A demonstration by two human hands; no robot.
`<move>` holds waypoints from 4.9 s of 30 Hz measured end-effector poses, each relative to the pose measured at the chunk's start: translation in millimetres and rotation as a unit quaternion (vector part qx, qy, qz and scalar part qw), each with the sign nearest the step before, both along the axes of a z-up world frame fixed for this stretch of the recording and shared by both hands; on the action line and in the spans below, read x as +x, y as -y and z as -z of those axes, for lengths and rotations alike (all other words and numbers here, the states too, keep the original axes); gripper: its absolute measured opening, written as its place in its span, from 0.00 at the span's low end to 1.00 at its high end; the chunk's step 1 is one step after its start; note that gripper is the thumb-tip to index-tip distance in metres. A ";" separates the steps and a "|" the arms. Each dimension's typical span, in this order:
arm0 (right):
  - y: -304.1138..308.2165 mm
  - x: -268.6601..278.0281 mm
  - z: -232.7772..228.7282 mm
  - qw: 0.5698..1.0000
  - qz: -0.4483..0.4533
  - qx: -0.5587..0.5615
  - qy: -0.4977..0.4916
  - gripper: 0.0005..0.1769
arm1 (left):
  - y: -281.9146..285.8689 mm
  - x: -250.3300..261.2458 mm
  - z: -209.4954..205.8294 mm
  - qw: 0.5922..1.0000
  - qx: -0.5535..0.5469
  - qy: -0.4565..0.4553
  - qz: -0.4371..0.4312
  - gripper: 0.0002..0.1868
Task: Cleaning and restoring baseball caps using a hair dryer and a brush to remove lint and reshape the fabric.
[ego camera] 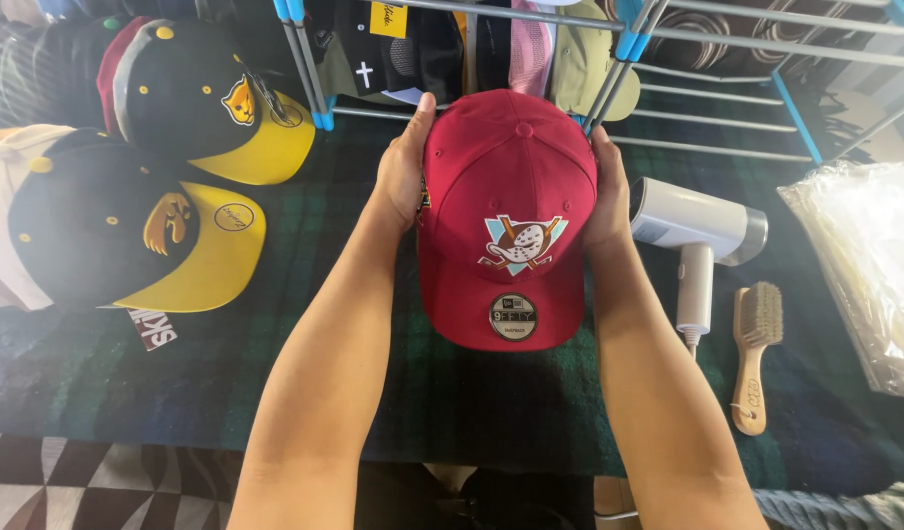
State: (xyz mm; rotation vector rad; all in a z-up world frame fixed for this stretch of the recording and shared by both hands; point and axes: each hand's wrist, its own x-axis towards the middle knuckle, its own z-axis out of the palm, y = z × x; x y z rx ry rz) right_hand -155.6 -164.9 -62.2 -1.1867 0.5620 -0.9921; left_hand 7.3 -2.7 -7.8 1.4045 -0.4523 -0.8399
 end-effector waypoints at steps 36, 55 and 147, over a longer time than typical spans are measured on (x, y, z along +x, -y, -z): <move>-88.3 -24.8 -20.9 0.995 0.012 -0.076 -0.065 0.40 | -15.8 -22.3 72.0 0.976 -0.193 -0.055 -0.088 0.27; 31.9 -251.5 16.0 0.702 0.075 -0.123 -0.697 0.32 | -26.1 1.5 90.8 0.912 -0.244 0.028 -0.328 0.09; -53.4 -46.6 42.4 0.971 0.153 -0.169 -0.068 0.21 | -26.7 114.5 119.8 0.747 0.397 0.530 0.063 0.18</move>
